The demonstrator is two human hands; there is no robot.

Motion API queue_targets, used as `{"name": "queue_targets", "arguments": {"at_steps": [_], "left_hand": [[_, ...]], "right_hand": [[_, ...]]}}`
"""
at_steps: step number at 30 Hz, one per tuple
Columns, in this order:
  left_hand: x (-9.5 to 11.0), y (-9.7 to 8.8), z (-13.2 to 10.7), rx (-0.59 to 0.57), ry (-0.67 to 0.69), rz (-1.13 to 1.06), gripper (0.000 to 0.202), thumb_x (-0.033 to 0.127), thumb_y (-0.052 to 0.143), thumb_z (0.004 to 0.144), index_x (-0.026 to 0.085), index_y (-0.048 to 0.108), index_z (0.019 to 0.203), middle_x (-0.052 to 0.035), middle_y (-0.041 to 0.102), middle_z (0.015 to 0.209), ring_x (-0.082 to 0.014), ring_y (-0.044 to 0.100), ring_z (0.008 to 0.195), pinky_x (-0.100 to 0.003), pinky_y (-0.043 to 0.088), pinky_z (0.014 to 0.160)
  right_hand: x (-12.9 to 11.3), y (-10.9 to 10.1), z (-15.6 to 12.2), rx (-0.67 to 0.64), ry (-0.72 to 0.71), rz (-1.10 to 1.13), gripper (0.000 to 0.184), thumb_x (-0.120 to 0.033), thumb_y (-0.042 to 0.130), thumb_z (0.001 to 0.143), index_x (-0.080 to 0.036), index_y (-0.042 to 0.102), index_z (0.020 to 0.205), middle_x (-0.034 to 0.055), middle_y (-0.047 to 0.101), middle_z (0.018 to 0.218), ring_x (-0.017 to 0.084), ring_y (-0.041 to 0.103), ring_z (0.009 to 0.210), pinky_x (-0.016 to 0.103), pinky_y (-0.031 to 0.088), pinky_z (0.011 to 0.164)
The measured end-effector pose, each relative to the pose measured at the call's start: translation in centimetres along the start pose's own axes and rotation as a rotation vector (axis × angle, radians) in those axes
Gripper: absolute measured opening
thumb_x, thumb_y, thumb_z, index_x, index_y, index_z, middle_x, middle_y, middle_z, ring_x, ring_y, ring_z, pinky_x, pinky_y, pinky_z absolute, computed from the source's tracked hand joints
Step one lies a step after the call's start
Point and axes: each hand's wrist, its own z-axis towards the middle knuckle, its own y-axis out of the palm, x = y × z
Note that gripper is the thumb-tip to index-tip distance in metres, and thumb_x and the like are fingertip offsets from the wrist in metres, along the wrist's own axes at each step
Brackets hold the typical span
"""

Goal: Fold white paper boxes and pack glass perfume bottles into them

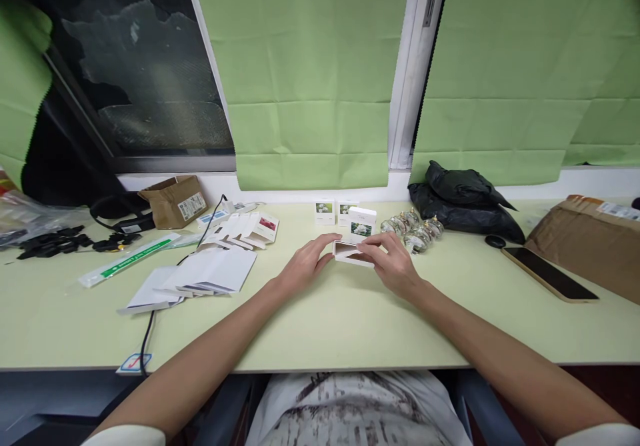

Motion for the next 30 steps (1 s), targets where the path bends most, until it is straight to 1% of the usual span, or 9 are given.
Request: {"name": "queue_targets", "arguments": {"at_steps": [3, 7, 12, 16, 20, 24, 30], "left_hand": [[0.0, 0.0, 0.0, 0.009, 0.014, 0.003, 0.044, 0.021, 0.044, 0.108, 0.029, 0.043, 0.152, -0.0074, 0.061, 0.148, -0.0220, 0.061, 0.136, -0.043, 0.053, 0.113], [-0.1, 0.1, -0.1, 0.014, 0.025, 0.019, 0.044, 0.021, 0.044, 0.108, 0.029, 0.043, 0.152, -0.0077, 0.061, 0.147, -0.0222, 0.062, 0.135, -0.042, 0.054, 0.111], [-0.5, 0.3, -0.3, 0.024, 0.033, 0.073, 0.043, 0.022, 0.045, 0.108, 0.029, 0.043, 0.151, -0.0075, 0.063, 0.145, -0.0223, 0.063, 0.133, -0.042, 0.056, 0.107], [-0.6, 0.5, -0.3, 0.059, 0.021, 0.182, 0.040, 0.023, 0.047, 0.108, 0.027, 0.046, 0.148, -0.0074, 0.067, 0.141, -0.0238, 0.067, 0.126, -0.043, 0.055, 0.105], [-0.6, 0.4, -0.1, 0.087, 0.059, 0.257, 0.036, 0.023, 0.047, 0.108, 0.025, 0.047, 0.145, -0.0073, 0.069, 0.137, -0.0240, 0.069, 0.120, -0.043, 0.054, 0.102], [-0.8, 0.4, 0.0, 0.083, 0.085, 0.299, 0.035, 0.025, 0.048, 0.109, 0.025, 0.048, 0.143, -0.0081, 0.071, 0.135, -0.0242, 0.070, 0.118, -0.043, 0.053, 0.100], [-1.8, 0.3, 0.1, 0.080, 0.147, 0.348, 0.035, 0.026, 0.051, 0.108, 0.025, 0.049, 0.143, -0.0089, 0.070, 0.136, -0.0237, 0.069, 0.122, -0.041, 0.052, 0.100]], "right_hand": [[-0.2, 0.0, 0.0, -0.009, 0.013, -0.012, 0.025, -0.006, 0.063, 0.098, -0.026, 0.070, 0.111, 0.0072, 0.067, 0.093, 0.023, 0.055, 0.085, 0.036, 0.050, 0.075], [-0.4, 0.0, 0.1, -0.052, 0.033, -0.025, 0.017, -0.011, 0.065, 0.098, -0.025, 0.072, 0.104, 0.0068, 0.064, 0.090, 0.023, 0.052, 0.085, 0.036, 0.049, 0.077], [0.0, 0.0, 0.1, -0.069, 0.047, -0.050, 0.018, -0.012, 0.064, 0.098, -0.025, 0.073, 0.106, 0.0072, 0.063, 0.089, 0.023, 0.049, 0.085, 0.036, 0.048, 0.077], [0.3, -0.1, 0.1, -0.105, 0.054, -0.042, 0.017, -0.014, 0.063, 0.100, -0.025, 0.073, 0.107, 0.0079, 0.063, 0.091, 0.024, 0.049, 0.086, 0.037, 0.047, 0.077], [0.3, -0.1, 0.3, -0.139, 0.075, -0.030, 0.014, -0.016, 0.062, 0.101, -0.022, 0.073, 0.107, 0.0084, 0.063, 0.091, 0.024, 0.047, 0.085, 0.038, 0.045, 0.078], [0.3, -0.2, 0.5, -0.174, 0.117, 0.006, 0.015, -0.018, 0.060, 0.103, -0.021, 0.074, 0.108, 0.0086, 0.062, 0.094, 0.023, 0.047, 0.087, 0.038, 0.045, 0.080], [1.0, -0.2, 0.3, -0.232, 0.167, 0.088, 0.016, -0.028, 0.062, 0.104, -0.025, 0.077, 0.108, 0.0077, 0.060, 0.095, 0.023, 0.048, 0.089, 0.038, 0.047, 0.081]]}}
